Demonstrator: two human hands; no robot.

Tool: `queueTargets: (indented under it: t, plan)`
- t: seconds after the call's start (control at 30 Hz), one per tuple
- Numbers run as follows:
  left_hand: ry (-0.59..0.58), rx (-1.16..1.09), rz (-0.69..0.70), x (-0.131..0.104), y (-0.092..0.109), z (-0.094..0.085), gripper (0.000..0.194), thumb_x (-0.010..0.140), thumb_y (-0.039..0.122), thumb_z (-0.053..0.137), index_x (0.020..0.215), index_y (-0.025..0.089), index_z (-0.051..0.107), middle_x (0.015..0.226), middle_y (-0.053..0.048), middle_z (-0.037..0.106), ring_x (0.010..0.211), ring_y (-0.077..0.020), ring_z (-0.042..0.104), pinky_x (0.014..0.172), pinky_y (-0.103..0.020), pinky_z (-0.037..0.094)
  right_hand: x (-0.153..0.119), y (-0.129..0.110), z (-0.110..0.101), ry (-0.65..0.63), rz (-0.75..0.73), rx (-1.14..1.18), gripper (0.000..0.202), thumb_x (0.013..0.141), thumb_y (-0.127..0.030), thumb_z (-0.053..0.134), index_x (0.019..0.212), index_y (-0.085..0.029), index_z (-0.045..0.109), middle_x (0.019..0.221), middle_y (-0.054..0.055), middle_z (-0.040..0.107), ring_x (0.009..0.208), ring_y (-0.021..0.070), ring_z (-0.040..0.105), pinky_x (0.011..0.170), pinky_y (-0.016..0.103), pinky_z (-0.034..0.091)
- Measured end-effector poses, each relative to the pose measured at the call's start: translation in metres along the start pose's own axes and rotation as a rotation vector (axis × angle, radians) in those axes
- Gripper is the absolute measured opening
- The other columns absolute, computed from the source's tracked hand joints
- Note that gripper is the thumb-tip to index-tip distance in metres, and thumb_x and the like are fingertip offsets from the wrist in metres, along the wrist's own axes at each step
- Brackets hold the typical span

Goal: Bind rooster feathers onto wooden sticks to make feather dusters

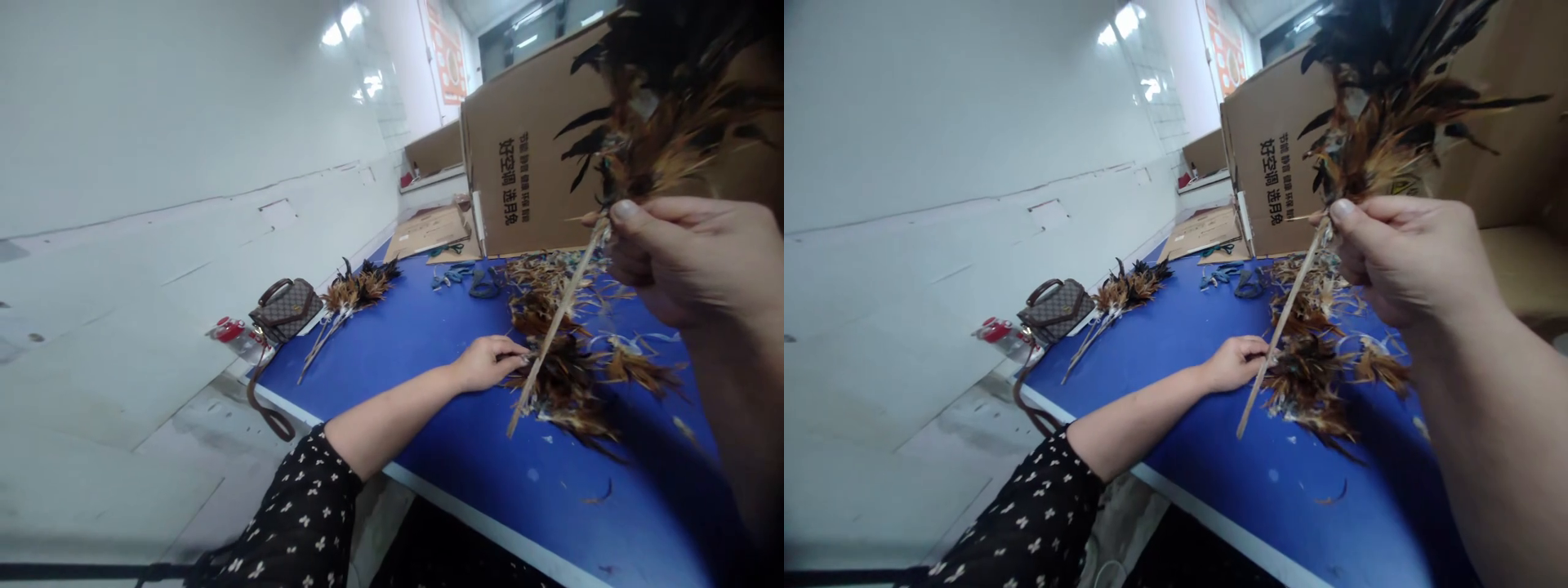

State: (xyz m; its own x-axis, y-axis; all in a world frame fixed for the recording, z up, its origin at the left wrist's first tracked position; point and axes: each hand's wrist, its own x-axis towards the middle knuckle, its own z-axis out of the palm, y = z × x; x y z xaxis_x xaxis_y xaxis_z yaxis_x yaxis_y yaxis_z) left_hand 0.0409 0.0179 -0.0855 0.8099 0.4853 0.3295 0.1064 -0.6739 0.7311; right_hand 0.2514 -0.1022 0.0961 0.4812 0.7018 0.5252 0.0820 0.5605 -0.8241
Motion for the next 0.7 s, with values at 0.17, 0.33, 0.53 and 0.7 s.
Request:
queueTargets:
  t: [0.17,0.33,0.53,0.7]
  plan:
    - [0.134,-0.062,-0.136,0.028,0.002,-0.032,0.021,0.098,0.027,0.07,0.11,0.014,0.082,0.104,-0.011,0.082,0.083,-0.0177,0.079,0.084,-0.03,0.062,0.003,-0.007,-0.01,0.05,-0.063,-0.015,0.055,0.078,-0.05,0.095,0.056,-0.019,0.055,0.052,-0.006,0.031,0.046,0.0051,0.031,0.044,0.025,0.023]
    - [0.328,0.015,-0.159,0.078,-0.007,-0.033,0.023,0.102,0.023,0.063,0.115,0.014,0.08,0.115,-0.013,0.082,0.094,-0.0209,0.08,0.089,-0.034,0.063,0.004,-0.01,-0.017,0.058,-0.102,-0.001,0.053,0.083,-0.047,0.093,0.059,-0.019,0.055,0.052,-0.006,0.035,0.045,0.0048,0.034,0.042,0.024,0.022]
    - [0.214,0.334,-0.044,0.111,-0.018,0.017,0.027,0.101,0.021,0.063,0.121,0.016,0.081,0.126,-0.012,0.08,0.12,-0.0224,0.073,0.111,-0.036,0.055,0.005,-0.013,-0.021,0.028,-0.175,0.042,0.049,0.096,-0.03,0.084,0.059,-0.016,0.053,0.051,-0.008,0.034,0.045,0.0015,0.034,0.046,0.022,0.03]
    - [0.068,0.372,-0.033,0.091,-0.02,0.023,0.024,0.099,0.019,0.064,0.115,0.017,0.082,0.117,-0.011,0.082,0.112,-0.0214,0.074,0.108,-0.037,0.057,0.007,-0.02,-0.028,0.036,-0.242,0.032,0.056,0.099,-0.031,0.078,0.056,-0.015,0.047,0.051,-0.009,0.033,0.048,-0.0017,0.035,0.06,0.023,0.048]
